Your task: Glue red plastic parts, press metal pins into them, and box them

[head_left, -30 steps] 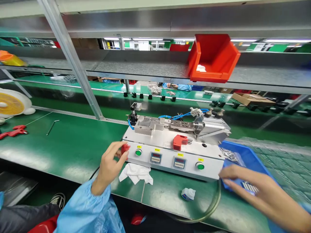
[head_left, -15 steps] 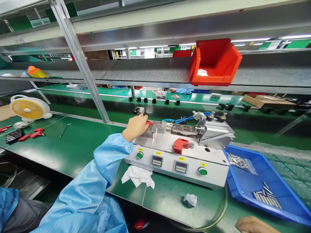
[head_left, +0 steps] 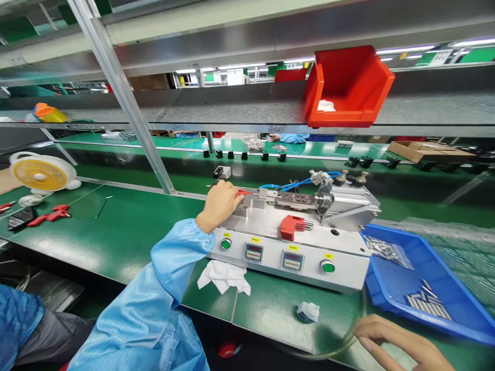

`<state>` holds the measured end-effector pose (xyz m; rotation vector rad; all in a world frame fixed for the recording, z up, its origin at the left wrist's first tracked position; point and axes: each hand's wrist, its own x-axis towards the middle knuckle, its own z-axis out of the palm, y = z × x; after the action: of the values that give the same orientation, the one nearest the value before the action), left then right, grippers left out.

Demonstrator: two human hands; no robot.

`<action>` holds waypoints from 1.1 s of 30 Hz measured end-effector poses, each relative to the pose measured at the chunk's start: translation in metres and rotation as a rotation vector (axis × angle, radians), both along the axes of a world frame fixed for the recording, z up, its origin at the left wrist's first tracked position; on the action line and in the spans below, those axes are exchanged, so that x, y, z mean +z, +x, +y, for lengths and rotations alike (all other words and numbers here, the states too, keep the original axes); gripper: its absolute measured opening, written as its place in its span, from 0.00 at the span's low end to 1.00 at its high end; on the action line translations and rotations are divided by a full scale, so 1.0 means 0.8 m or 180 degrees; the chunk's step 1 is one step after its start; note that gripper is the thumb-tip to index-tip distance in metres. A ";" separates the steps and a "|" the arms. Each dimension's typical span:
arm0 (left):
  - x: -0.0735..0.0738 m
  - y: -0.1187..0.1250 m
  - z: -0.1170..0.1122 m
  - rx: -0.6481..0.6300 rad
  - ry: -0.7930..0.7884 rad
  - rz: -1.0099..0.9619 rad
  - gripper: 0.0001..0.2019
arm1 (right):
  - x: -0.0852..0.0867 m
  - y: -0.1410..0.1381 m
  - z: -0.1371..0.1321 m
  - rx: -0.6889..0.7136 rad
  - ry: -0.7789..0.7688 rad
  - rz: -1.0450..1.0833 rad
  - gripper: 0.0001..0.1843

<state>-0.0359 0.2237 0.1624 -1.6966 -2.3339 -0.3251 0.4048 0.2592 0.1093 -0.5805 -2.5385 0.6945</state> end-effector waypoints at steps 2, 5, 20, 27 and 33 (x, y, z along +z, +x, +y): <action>-0.009 -0.004 -0.008 -0.0213 0.0185 -0.0029 0.16 | 0.019 -0.014 -0.019 -0.0160 -0.0145 -0.0045 0.08; -0.025 -0.018 -0.021 -0.0498 0.0704 -0.0062 0.15 | 0.027 -0.027 -0.037 -0.0622 -0.0134 -0.0026 0.14; -0.118 0.013 -0.140 -0.1179 0.0600 -0.0564 0.08 | 0.003 -0.081 0.028 -0.0925 0.0486 -0.0303 0.12; -0.076 0.012 -0.126 -0.0565 -0.0410 -0.0647 0.05 | 0.015 -0.094 0.050 -0.1126 0.0200 -0.0652 0.10; -0.066 0.017 -0.120 -0.0566 -0.0570 -0.0655 0.05 | 0.017 -0.099 0.040 -0.1245 0.0175 -0.0840 0.08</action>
<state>-0.0220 0.1273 0.1098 -2.0523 -2.4226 -0.3467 0.3254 0.2914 0.1231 -1.1754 -2.5513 0.4279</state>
